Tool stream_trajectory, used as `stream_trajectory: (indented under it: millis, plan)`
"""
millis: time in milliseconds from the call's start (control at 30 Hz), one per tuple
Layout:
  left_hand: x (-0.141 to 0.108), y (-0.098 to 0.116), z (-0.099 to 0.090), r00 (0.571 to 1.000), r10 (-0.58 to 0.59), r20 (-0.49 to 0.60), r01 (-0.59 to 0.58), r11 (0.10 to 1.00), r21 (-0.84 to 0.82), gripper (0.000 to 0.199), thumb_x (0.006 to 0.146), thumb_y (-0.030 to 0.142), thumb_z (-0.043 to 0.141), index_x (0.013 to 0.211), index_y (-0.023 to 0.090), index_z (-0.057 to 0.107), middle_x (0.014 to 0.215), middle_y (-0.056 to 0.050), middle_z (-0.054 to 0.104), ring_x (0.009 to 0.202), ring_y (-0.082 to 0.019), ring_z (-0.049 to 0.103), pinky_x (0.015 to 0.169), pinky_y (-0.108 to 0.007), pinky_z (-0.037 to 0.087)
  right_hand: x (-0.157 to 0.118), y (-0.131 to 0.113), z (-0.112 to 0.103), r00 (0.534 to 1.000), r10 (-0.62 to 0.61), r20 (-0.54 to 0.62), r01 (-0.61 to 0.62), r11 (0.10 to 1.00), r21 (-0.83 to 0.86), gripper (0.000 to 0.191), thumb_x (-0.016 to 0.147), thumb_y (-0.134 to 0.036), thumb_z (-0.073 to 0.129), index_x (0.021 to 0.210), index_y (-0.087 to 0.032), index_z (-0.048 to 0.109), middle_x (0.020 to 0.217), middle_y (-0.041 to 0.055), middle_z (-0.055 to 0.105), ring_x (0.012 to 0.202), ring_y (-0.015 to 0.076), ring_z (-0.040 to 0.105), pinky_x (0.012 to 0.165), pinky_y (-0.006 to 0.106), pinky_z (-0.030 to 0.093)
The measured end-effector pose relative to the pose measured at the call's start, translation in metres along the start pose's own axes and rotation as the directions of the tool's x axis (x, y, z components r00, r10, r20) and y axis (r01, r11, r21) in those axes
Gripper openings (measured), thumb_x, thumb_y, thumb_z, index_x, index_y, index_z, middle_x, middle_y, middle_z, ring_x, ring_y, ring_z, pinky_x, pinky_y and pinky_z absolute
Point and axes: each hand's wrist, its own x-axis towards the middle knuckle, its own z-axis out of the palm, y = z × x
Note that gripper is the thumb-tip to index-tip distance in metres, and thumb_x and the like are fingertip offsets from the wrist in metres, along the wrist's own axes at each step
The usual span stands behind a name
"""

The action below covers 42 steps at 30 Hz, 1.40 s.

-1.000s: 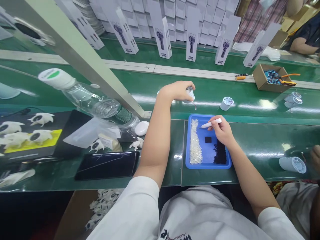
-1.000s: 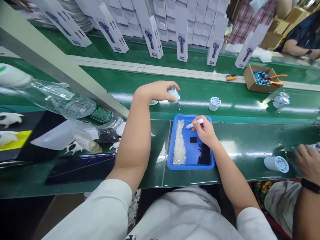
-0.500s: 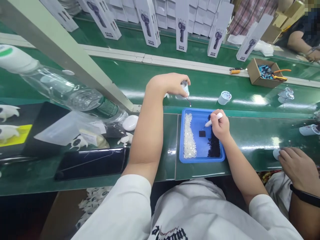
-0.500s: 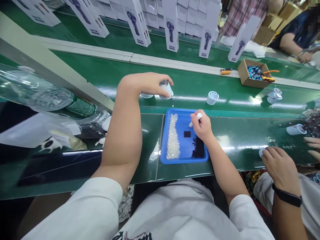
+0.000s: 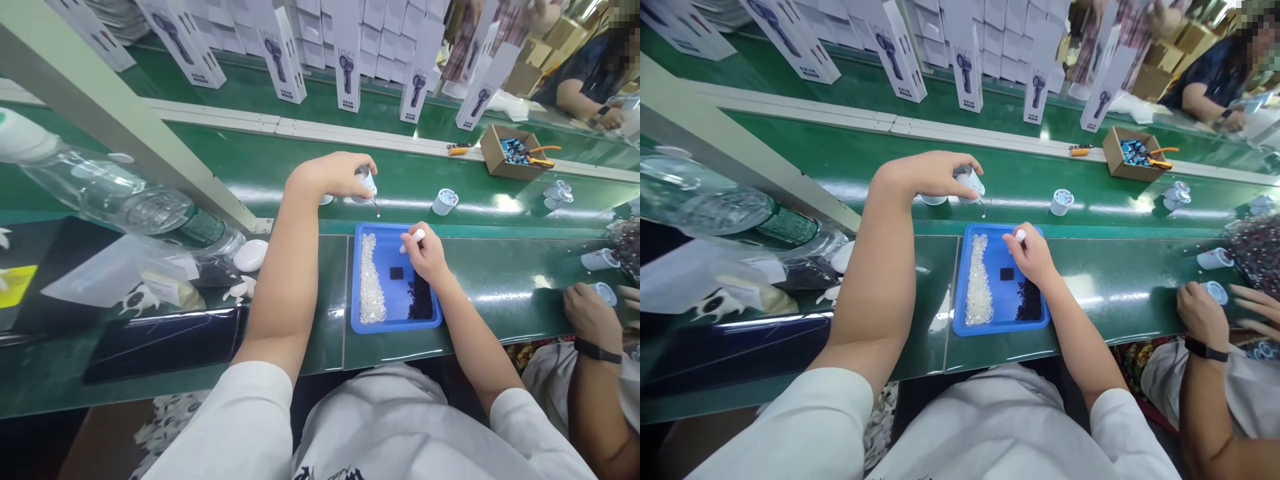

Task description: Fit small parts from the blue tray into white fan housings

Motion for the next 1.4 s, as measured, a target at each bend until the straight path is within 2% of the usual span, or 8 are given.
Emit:
stream_trajectory:
  millis: [167, 467, 867, 1000, 1100, 1200, 1300, 1400]
  plan:
    - [-0.006, 0.006, 0.0, 0.982, 0.064, -0.178, -0.094, 0.982, -0.165, 0.051, 0.067, 0.034, 0.069, 0.116, 0.027, 0.061, 0.106, -0.004, 0.063, 0.104, -0.027, 0.06, 0.088, -0.035, 0.047, 0.001, 0.009, -0.001, 0.985, -0.001, -0.173, 0.001, 1.0, 0.0, 0.044, 0.094, -0.064, 0.038, 0.075, -0.024, 0.044, 0.061, -0.0034, 0.049, 0.056, 0.0126, 0.049, 0.058, 0.027, 0.042]
    - [-0.013, 0.015, 0.002, 0.921, -0.001, -0.391, -0.203, 0.853, -0.481, 0.045, 0.069, 0.024, 0.076, 0.106, 0.021, 0.049, 0.11, -0.007, 0.06, 0.094, -0.02, 0.059, 0.091, -0.038, 0.045, 0.0, 0.012, 0.003, 0.989, 0.003, -0.151, 0.001, 1.0, 0.022, 0.045, 0.093, -0.064, 0.038, 0.074, -0.024, 0.044, 0.059, -0.0036, 0.051, 0.054, 0.0122, 0.049, 0.056, 0.027, 0.042]
    - [-0.002, 0.014, 0.008, 0.908, 0.008, -0.419, -0.384, 0.419, -0.823, 0.034, 0.079, 0.012, 0.071, 0.082, 0.021, 0.039, 0.074, 0.002, 0.058, 0.079, -0.014, 0.06, 0.087, -0.038, 0.047, -0.003, 0.004, -0.005, 0.96, 0.073, -0.272, -0.036, 0.99, 0.137, 0.043, 0.093, -0.062, 0.042, 0.073, -0.024, 0.045, 0.057, -0.0048, 0.05, 0.048, 0.0104, 0.047, 0.053, 0.026, 0.042]
    - [0.006, 0.029, 0.014, 0.945, -0.028, -0.327, -0.32, 0.138, -0.937, 0.024, 0.087, 0.018, 0.062, 0.076, 0.018, 0.041, 0.077, 0.001, 0.055, 0.084, -0.012, 0.061, 0.087, -0.035, 0.051, -0.007, -0.004, -0.005, 0.999, -0.053, -0.013, 0.054, 0.99, 0.131, 0.04, 0.092, -0.057, 0.049, 0.071, -0.023, 0.049, 0.062, -0.0019, 0.055, 0.054, 0.0117, 0.051, 0.055, 0.027, 0.044]
    - [0.019, 0.036, 0.025, 0.97, -0.061, -0.237, -0.238, -0.005, -0.971, 0.016, 0.087, 0.029, 0.06, 0.08, 0.016, 0.052, 0.081, -0.001, 0.058, 0.087, -0.014, 0.063, 0.08, -0.03, 0.054, -0.01, -0.009, -0.004, 0.981, -0.103, 0.162, 0.081, 0.987, 0.136, 0.035, 0.091, -0.051, 0.054, 0.071, -0.022, 0.052, 0.061, -0.0018, 0.058, 0.055, 0.0121, 0.054, 0.055, 0.027, 0.046]
    - [0.029, 0.04, 0.038, 0.982, -0.058, -0.181, -0.183, -0.022, -0.983, 0.014, 0.085, 0.028, 0.059, 0.077, 0.016, 0.058, 0.073, 0.0, 0.057, 0.074, -0.012, 0.058, 0.068, -0.024, 0.054, -0.011, -0.011, -0.005, 0.991, -0.091, -0.096, 0.11, 0.969, 0.22, 0.032, 0.093, -0.05, 0.05, 0.077, -0.023, 0.056, 0.069, -0.0001, 0.062, 0.059, 0.0133, 0.06, 0.058, 0.029, 0.05]
    - [0.03, 0.041, 0.047, 0.987, 0.005, -0.159, -0.159, 0.059, -0.985, 0.014, 0.081, 0.024, 0.06, 0.069, 0.016, 0.059, 0.066, 0.001, 0.053, 0.064, -0.01, 0.051, 0.06, -0.022, 0.051, -0.008, -0.009, -0.007, 0.917, 0.02, -0.399, 0.119, 0.94, 0.32, 0.026, 0.093, -0.05, 0.053, 0.089, -0.024, 0.057, 0.08, 0.0006, 0.066, 0.063, 0.0141, 0.067, 0.062, 0.031, 0.055]
    - [0.027, 0.044, 0.05, 0.987, 0.067, -0.148, -0.156, 0.157, -0.975, 0.014, 0.076, 0.027, 0.066, 0.07, 0.015, 0.062, 0.068, 0.001, 0.057, 0.065, -0.01, 0.052, 0.061, -0.022, 0.051, -0.005, -0.007, -0.009, 0.867, 0.134, -0.48, 0.08, 0.913, 0.4, 0.026, 0.092, -0.05, 0.055, 0.098, -0.025, 0.055, 0.086, 0.0013, 0.07, 0.075, 0.0171, 0.073, 0.071, 0.034, 0.06]
